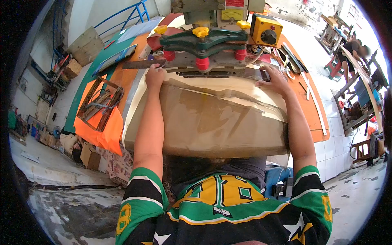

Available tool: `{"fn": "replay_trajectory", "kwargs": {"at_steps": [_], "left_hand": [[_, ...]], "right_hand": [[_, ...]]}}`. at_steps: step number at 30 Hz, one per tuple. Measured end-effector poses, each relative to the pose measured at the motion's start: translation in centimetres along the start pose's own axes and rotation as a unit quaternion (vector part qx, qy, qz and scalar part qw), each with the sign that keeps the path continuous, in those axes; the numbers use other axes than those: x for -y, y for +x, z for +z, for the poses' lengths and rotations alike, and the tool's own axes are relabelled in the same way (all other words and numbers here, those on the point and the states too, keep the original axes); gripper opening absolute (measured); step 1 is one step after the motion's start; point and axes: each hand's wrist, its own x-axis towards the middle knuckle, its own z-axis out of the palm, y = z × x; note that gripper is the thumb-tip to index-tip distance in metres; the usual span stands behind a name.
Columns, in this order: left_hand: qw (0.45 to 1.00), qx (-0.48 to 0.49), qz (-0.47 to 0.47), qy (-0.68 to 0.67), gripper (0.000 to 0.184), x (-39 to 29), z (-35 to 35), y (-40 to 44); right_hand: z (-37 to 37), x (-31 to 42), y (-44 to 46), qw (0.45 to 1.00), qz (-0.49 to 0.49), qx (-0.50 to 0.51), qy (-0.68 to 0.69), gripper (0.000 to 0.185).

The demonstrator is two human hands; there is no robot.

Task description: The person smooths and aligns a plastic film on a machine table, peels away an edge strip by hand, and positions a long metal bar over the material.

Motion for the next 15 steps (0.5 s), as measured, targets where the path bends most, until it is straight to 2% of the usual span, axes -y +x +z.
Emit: {"fn": "replay_trajectory", "kwargs": {"at_steps": [8,11,15], "left_hand": [[1.0,0.009,0.001,-0.011,0.037,0.4,0.1,0.3],[1.0,0.014,-0.003,-0.004,0.038,0.1,0.0,0.1],[0.999,0.026,-0.017,0.01,0.039,-0.4,-0.3,-0.1]], "right_hand": [[-0.9,0.7,0.5,0.997,0.057,-0.025,-0.035,0.076],[-0.7,0.0,0.7,0.991,0.011,-0.114,-0.069,0.069],[-1.4,0.6,0.6,0.984,-0.014,-0.16,-0.079,0.063]]}}
